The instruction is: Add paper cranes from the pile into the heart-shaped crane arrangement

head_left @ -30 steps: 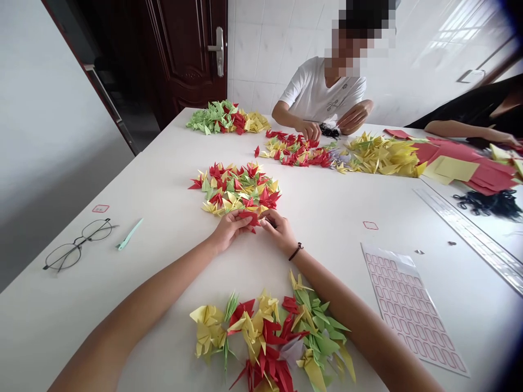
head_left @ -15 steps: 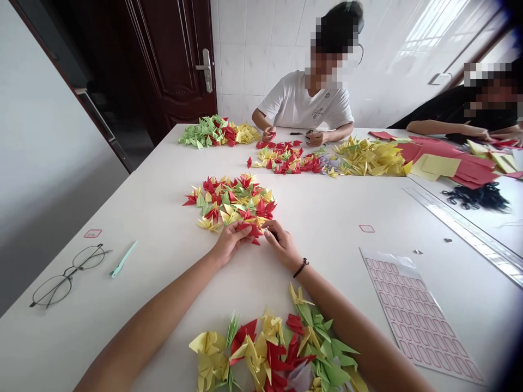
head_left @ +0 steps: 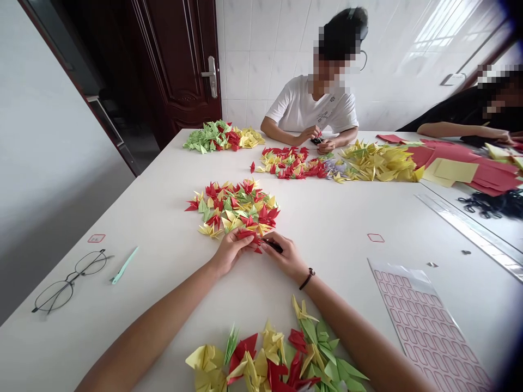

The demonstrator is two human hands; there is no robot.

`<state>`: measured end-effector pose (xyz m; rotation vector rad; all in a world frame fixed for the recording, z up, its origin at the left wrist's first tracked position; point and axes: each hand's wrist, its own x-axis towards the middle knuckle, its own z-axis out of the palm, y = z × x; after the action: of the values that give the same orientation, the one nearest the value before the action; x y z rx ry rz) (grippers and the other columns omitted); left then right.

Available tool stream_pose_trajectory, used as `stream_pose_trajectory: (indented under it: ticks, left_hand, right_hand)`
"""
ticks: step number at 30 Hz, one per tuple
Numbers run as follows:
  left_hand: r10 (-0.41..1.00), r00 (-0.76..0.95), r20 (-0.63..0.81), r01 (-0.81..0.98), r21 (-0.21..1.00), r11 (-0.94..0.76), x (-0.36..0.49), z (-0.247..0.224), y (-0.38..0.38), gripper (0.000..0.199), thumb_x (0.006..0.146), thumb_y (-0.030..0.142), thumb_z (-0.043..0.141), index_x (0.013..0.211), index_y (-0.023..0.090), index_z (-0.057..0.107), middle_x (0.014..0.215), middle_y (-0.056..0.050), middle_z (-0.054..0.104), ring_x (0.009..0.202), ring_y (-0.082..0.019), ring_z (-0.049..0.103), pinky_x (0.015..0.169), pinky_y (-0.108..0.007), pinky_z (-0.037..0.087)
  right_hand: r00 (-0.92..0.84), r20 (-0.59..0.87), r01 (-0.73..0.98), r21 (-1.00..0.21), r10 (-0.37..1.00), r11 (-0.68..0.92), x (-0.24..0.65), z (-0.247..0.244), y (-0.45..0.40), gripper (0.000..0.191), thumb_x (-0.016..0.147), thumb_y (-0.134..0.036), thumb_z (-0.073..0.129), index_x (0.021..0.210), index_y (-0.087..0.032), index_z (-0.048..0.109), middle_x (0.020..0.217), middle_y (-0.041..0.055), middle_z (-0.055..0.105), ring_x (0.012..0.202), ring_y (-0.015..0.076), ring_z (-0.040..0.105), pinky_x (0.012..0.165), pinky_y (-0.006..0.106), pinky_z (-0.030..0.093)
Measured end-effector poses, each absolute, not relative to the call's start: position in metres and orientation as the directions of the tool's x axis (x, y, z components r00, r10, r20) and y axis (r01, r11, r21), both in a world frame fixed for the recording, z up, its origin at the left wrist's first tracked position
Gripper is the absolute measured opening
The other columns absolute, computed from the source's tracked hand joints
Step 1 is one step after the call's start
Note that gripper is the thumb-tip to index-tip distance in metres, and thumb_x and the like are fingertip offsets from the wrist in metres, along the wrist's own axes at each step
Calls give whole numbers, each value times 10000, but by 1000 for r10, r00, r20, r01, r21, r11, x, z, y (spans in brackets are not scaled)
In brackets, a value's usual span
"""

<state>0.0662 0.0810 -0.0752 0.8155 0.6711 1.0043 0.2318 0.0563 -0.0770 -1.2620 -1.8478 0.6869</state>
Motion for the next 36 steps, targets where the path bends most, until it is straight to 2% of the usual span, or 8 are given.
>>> stream_pose_trajectory:
  ticks: [4, 12, 28, 36]
  left_hand:
    - [900, 424, -101, -448, 840, 305, 66, -75, 80, 213, 665, 223, 681, 824, 106, 601, 681, -44, 663, 675, -174, 630, 706, -362, 510]
    - [905, 406, -130, -423, 851, 312, 66, -75, 79, 213, 652, 222, 695, 794, 106, 587, 723, -52, 673, 707, -192, 645, 747, -383, 503]
    - [890, 428, -159, -377, 863, 336, 65, -77, 80, 241, 656, 218, 698, 833, 108, 577, 751, -69, 685, 672, -187, 654, 719, -344, 506]
    - [883, 439, -164, -334, 883, 330, 64, -74, 80, 253, 652, 259, 698, 814, 111, 572, 636, -43, 673, 632, -183, 650, 679, -318, 489]
  right_hand:
    - [-151, 299, 509, -794, 942, 333, 233, -80, 57, 260, 805, -413, 478, 842, -175, 575, 770, 40, 623, 663, 145, 541, 614, 251, 418]
    - [-121, 267, 497, -817, 956, 291, 235, -83, 57, 256, 781, -417, 515, 814, -175, 595, 753, 42, 642, 657, 150, 559, 612, 261, 436]
    - [-99, 192, 458, -862, 976, 216, 235, -84, 58, 244, 755, -398, 542, 768, -163, 609, 684, 29, 629, 600, 132, 530, 562, 245, 418]
    - [-102, 167, 420, -886, 981, 195, 235, -84, 59, 225, 745, -379, 548, 743, -162, 605, 661, 26, 621, 593, 132, 526, 541, 246, 416]
